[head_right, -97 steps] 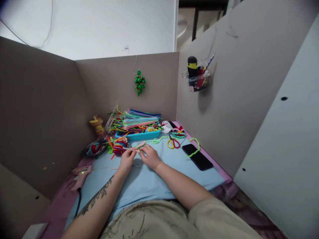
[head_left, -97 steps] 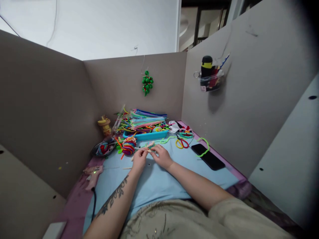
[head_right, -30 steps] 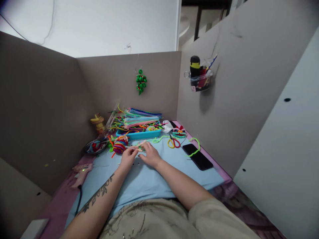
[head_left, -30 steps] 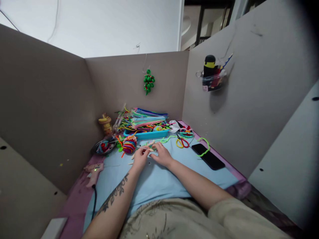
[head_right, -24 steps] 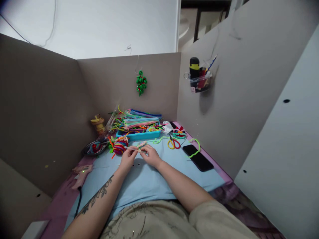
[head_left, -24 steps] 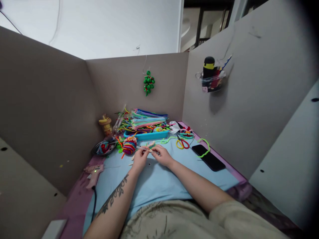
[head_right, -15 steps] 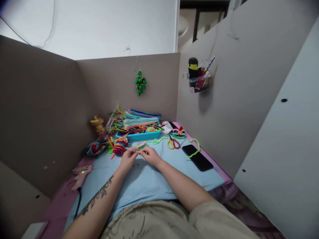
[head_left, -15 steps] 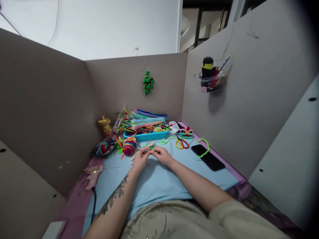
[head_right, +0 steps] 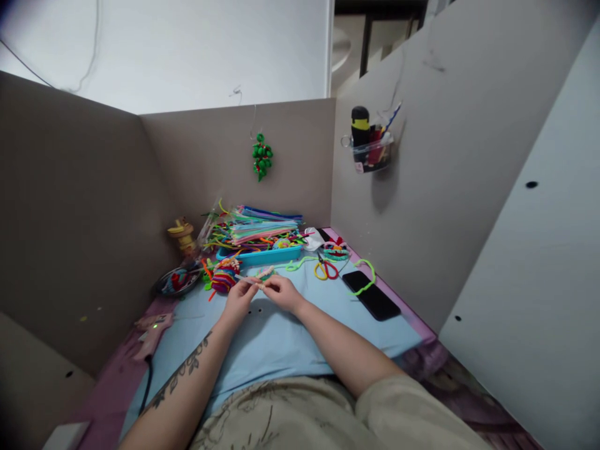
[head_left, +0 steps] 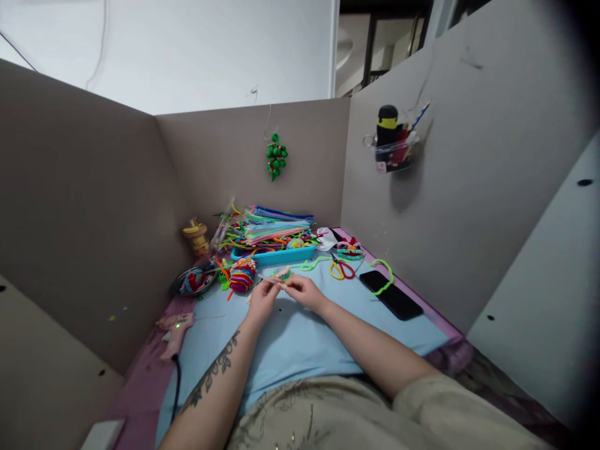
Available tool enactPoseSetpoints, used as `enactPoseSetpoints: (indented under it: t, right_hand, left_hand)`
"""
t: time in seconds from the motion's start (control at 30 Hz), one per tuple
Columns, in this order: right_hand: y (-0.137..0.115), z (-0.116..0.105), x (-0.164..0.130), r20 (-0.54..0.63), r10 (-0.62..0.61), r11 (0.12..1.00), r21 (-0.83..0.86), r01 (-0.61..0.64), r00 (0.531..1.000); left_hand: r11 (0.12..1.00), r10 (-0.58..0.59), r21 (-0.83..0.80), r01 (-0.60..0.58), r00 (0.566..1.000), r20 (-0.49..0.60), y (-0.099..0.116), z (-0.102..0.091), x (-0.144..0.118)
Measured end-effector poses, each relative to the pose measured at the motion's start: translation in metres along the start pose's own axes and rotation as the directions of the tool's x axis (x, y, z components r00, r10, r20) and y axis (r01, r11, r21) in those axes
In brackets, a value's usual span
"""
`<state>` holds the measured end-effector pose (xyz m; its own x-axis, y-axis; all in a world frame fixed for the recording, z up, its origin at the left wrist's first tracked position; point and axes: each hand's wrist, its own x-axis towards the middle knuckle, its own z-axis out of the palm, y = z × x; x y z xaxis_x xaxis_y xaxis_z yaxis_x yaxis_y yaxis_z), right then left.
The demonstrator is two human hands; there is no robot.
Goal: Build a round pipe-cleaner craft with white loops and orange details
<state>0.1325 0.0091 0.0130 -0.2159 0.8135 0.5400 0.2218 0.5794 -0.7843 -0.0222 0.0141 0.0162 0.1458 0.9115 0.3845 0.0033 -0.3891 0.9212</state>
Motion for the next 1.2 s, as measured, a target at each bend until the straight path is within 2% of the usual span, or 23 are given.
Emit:
enactPoseSetpoints:
  t: [0.13, 0.3, 0.57, 0.77, 0.9, 1.2]
  right_hand:
    - [-0.001, 0.0, 0.001, 0.029, 0.105, 0.983, 0.147, -0.108, 0.994]
    - [-0.001, 0.001, 0.002, 0.069, 0.195, 0.956, 0.208, -0.206, 0.978]
    - [0.002, 0.002, 0.001, 0.058, 0.198, 0.956, 0.208, -0.206, 0.978]
    - [0.004, 0.004, 0.001, 0.038, 0.19, 0.959, 0.205, -0.194, 0.981]
    - [0.001, 0.002, 0.001, 0.042, 0.189, 0.959, 0.208, -0.194, 0.981]
    - [-0.006, 0.003, 0.002, 0.08, 0.173, 0.945, 0.266, -0.189, 0.982]
  left_hand:
    - [0.999, -0.025, -0.037, 0.027, 0.999, 0.038, 0.0, -0.001, 0.0]
    - [0.999, -0.044, -0.013, 0.044, 0.998, 0.044, -0.004, -0.002, 0.001]
    - [0.999, -0.024, 0.025, 0.023, 0.999, 0.045, -0.007, -0.002, 0.0]
    - [0.997, -0.082, -0.003, 0.082, 0.996, 0.034, -0.003, 0.003, -0.002]
    - [0.997, -0.071, 0.001, 0.071, 0.997, 0.041, -0.003, 0.003, -0.002]
    - [0.999, -0.047, -0.028, 0.046, 0.998, -0.041, 0.0, -0.001, 0.001]
